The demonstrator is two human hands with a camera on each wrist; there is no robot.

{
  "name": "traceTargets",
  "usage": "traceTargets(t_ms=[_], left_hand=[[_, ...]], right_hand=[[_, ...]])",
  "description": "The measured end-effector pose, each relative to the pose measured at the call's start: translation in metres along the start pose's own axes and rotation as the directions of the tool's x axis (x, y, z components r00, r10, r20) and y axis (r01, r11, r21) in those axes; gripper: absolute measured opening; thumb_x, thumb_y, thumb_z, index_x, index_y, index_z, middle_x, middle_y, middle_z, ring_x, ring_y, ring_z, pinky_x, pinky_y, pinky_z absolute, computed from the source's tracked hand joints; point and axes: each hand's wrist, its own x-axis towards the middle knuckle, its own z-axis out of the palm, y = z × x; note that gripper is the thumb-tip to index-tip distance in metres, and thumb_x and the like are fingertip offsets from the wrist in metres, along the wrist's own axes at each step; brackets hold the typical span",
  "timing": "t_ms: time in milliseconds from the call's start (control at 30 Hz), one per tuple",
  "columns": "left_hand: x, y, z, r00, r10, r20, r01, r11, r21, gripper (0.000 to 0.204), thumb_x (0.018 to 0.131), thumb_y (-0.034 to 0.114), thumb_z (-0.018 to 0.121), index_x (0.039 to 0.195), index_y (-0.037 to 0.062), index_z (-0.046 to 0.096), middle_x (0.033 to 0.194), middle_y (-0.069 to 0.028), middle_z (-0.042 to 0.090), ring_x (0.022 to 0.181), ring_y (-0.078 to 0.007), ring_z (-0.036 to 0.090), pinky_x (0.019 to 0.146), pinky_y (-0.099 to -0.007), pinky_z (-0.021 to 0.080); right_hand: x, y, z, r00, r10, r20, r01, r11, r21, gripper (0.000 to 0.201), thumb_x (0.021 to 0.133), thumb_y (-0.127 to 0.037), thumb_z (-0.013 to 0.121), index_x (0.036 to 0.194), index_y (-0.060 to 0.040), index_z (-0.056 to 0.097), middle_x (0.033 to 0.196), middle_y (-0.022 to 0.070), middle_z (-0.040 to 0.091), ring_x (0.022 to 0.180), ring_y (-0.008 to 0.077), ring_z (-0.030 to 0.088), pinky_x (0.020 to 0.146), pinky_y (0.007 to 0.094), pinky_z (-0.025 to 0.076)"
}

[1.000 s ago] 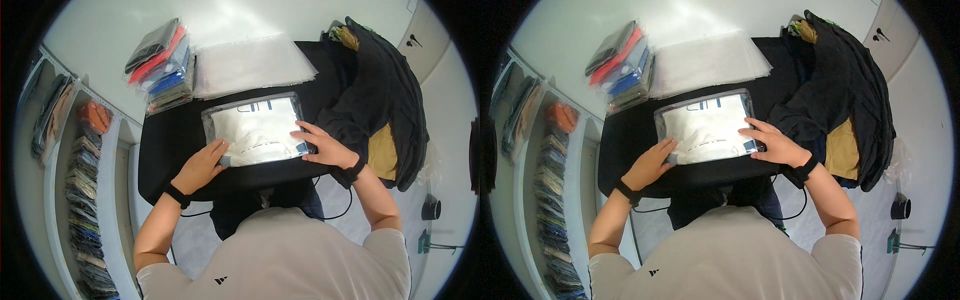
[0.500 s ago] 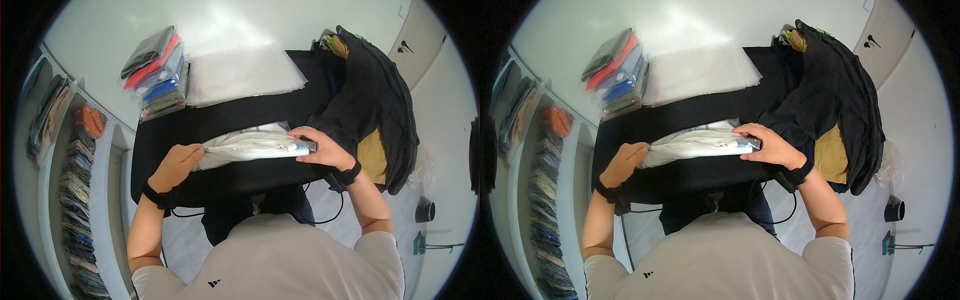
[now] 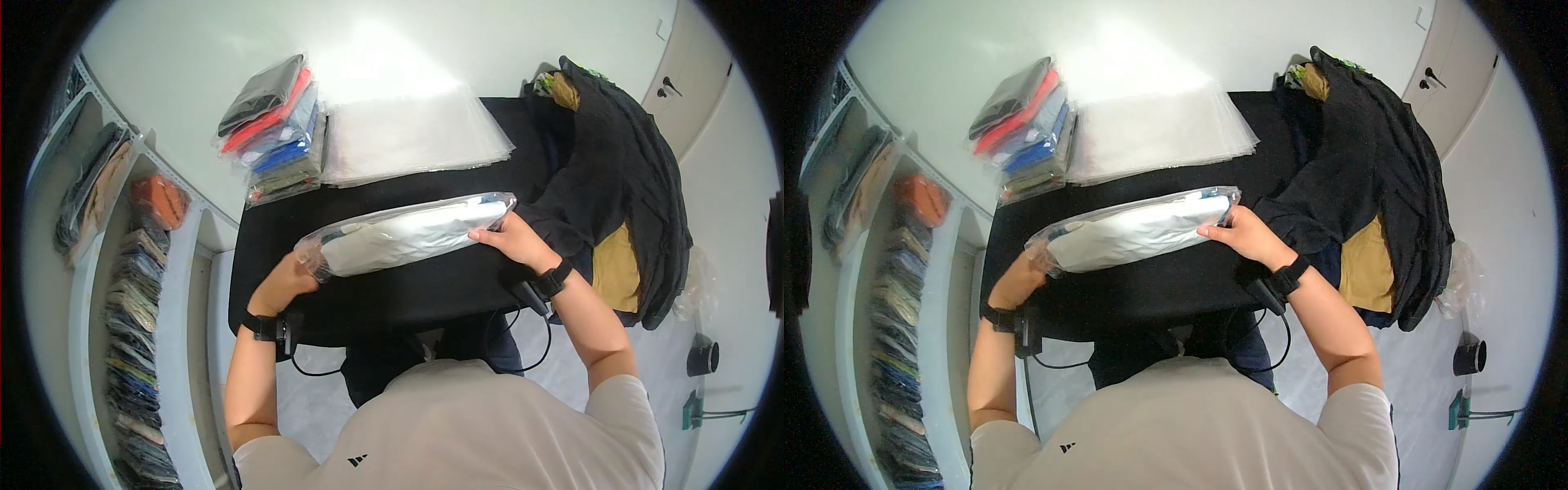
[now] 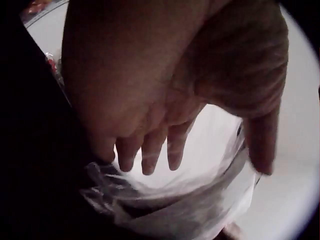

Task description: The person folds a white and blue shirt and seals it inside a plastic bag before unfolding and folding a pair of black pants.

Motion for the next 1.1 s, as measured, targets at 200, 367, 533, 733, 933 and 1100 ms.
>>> traceTargets(t_ms=[200,367,533,733,933,1100], left_hand=[[0.011,-0.007,0.011,0.983,0.132,-0.129,-0.074,0.920,0.384,0.026,0.083,0.017,0.064,0.096,-0.0050,0.063,0.089,-0.0034,0.063,0.082,-0.0100,0.056,0.076,-0.0245,0.044],[0.022,0.009,0.012,0.958,-0.066,-0.278,0.108,0.984,0.139,0.028,0.086,0.026,0.061,0.088,-0.0019,0.064,0.071,0.0002,0.059,0.066,-0.0066,0.053,0.063,-0.0201,0.042],[0.031,-0.043,0.004,0.873,-0.457,-0.172,0.437,0.888,-0.143,0.023,0.087,0.028,0.059,0.085,0.0054,0.060,0.075,0.0013,0.058,0.061,-0.0062,0.052,0.060,-0.0209,0.045],[0.032,-0.059,-0.008,0.870,-0.479,-0.118,0.435,0.857,-0.277,0.024,0.089,0.028,0.056,0.090,0.0048,0.059,0.081,-0.0010,0.060,0.070,-0.0106,0.058,0.065,-0.0234,0.048],[0.052,-0.031,0.018,0.875,-0.483,0.033,0.420,0.724,-0.547,0.038,0.090,0.028,0.055,0.115,-0.0011,0.052,0.110,-0.0104,0.060,0.097,-0.0199,0.059,0.086,-0.0325,0.046],[0.056,-0.003,0.042,0.800,-0.600,-0.027,0.525,0.721,-0.452,0.043,0.087,0.026,0.058,0.119,-0.0017,0.050,0.113,-0.0125,0.059,0.101,-0.0232,0.058,0.089,-0.0354,0.045]], right_hand=[[0.000,-0.015,0.000,0.998,0.020,-0.052,-0.035,0.951,-0.309,0.034,0.087,-0.027,0.061,0.102,0.0037,0.060,0.089,0.0074,0.064,0.082,0.0137,0.058,0.076,0.0284,0.047],[0.008,-0.035,0.002,0.973,0.182,-0.139,-0.171,0.982,0.084,0.039,0.090,-0.032,0.056,0.099,0.0053,0.059,0.083,0.0076,0.063,0.074,0.0106,0.058,0.069,0.0252,0.047],[0.007,0.003,0.005,0.821,0.570,-0.030,-0.520,0.769,0.372,0.034,0.092,-0.028,0.053,0.105,0.0037,0.054,0.087,0.0065,0.061,0.076,0.0093,0.058,0.064,0.0227,0.046],[-0.010,0.011,0.001,0.858,0.496,0.135,-0.458,0.618,0.639,0.033,0.086,-0.007,0.059,0.114,0.0067,0.049,0.101,0.0097,0.062,0.086,0.0134,0.062,0.074,0.0224,0.051],[-0.011,0.027,0.008,0.872,0.488,0.039,-0.397,0.659,0.638,0.032,0.084,-0.003,0.059,0.115,0.0070,0.052,0.103,0.0119,0.063,0.087,0.0161,0.063,0.079,0.0251,0.050],[-0.013,0.030,0.011,0.879,0.475,-0.041,-0.318,0.649,0.691,0.032,0.083,-0.005,0.061,0.113,0.0051,0.056,0.094,0.0103,0.065,0.079,0.0144,0.063,0.069,0.0223,0.049]])
